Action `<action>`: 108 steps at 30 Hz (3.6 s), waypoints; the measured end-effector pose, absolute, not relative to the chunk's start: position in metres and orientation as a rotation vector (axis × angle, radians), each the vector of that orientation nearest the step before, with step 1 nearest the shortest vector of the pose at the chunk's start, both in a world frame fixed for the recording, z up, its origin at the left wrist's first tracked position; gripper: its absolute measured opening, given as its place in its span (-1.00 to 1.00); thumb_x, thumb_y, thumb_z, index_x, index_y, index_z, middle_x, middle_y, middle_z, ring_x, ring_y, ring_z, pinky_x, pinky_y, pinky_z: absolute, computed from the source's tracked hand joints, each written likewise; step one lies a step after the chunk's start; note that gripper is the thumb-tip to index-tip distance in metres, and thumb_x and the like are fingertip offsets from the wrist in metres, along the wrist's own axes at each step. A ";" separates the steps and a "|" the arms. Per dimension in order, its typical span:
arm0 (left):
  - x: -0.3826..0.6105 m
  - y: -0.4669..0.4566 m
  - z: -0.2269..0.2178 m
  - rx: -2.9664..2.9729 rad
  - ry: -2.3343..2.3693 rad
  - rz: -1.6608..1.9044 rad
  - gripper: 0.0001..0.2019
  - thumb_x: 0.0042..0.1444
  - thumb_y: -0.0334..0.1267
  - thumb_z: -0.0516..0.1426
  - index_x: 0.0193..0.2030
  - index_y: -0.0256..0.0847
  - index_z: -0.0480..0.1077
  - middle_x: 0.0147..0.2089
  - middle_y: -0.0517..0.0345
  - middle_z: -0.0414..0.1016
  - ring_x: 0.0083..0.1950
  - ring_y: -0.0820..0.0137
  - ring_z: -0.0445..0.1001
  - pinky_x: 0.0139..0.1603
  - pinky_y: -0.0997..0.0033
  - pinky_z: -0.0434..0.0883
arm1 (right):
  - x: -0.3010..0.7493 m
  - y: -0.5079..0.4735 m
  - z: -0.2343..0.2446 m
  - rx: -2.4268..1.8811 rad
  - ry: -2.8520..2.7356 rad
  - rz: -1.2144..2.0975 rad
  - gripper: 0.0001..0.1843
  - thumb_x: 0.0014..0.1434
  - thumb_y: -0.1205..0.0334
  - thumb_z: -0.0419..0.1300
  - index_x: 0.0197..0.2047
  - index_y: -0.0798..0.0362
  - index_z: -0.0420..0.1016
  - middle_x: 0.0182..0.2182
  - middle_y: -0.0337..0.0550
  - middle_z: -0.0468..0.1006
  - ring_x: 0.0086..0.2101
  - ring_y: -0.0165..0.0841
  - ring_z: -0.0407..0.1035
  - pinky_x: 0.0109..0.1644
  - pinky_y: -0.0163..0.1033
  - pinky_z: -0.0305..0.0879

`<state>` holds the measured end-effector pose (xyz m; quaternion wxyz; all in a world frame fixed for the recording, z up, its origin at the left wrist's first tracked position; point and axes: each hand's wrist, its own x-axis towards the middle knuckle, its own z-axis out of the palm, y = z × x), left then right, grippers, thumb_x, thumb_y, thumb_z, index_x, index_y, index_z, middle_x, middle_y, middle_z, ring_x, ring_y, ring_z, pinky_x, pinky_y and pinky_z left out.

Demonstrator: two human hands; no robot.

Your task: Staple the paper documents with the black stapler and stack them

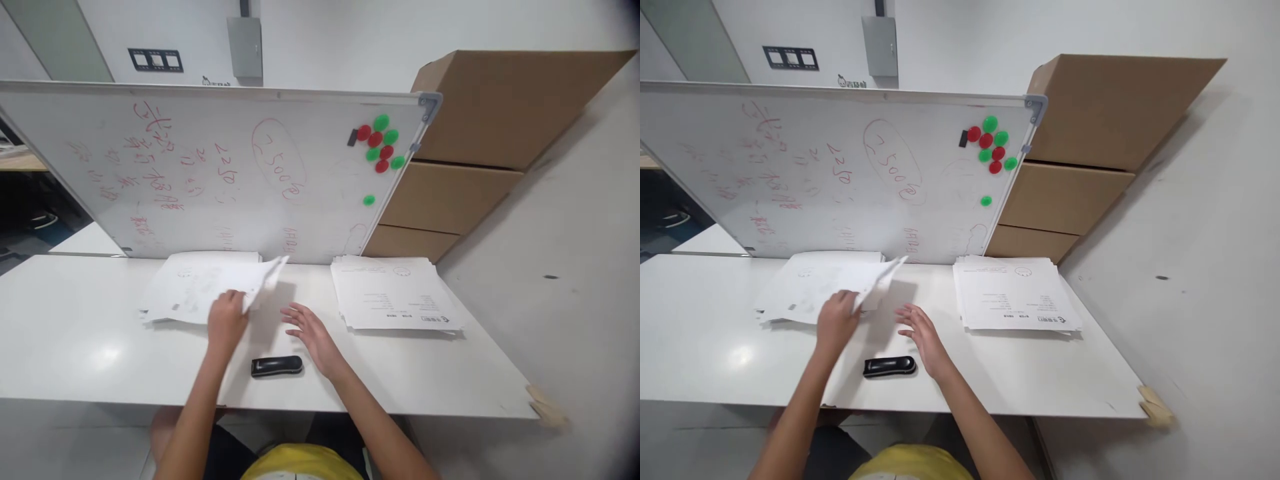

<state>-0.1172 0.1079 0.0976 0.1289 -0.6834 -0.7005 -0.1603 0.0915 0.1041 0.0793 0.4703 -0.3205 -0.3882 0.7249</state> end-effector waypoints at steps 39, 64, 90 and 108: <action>-0.011 0.072 0.082 -2.622 -2.296 -2.079 -0.23 0.19 0.03 0.07 0.41 0.00 -0.26 0.30 -0.08 0.21 0.27 0.14 0.27 0.13 0.11 0.37 | 0.333 0.052 0.075 -1.536 -0.925 0.880 -0.54 -0.23 0.03 0.43 -0.25 0.09 0.58 -0.26 0.02 0.65 -0.16 -0.03 0.48 -0.04 -0.01 0.40; 0.003 0.064 0.054 -2.328 -1.977 -2.269 -0.80 0.16 -0.15 0.08 -0.14 -0.18 0.39 -0.16 0.04 0.46 -0.15 0.30 0.46 -0.18 0.33 0.42 | 0.320 0.051 -0.017 -1.214 -0.845 0.976 -0.67 -0.02 0.02 0.36 -0.26 -0.04 0.39 -0.36 -0.23 0.57 -0.32 -0.31 0.44 -0.19 -0.22 0.34; -0.074 0.057 0.021 -2.831 -1.650 -0.663 -0.71 0.25 -0.14 0.03 0.07 -0.13 0.33 -0.08 0.04 0.52 -0.11 0.25 0.46 -0.15 0.25 0.36 | 0.354 0.011 0.018 -1.690 -0.906 1.442 -0.56 -0.18 -0.03 0.38 -0.25 -0.01 0.45 -0.44 -0.16 0.62 -0.40 -0.14 0.51 -0.33 -0.15 0.39; -0.065 0.056 0.017 -2.785 -1.543 -0.739 -0.71 0.22 -0.20 0.07 0.06 -0.15 0.36 -0.01 0.03 0.52 -0.05 0.23 0.45 -0.11 0.25 0.30 | 0.339 -0.004 -0.017 -1.561 -0.901 1.412 -0.56 -0.08 -0.05 0.38 -0.19 -0.02 0.42 -0.43 -0.21 0.59 -0.46 -0.26 0.45 -0.39 -0.21 0.36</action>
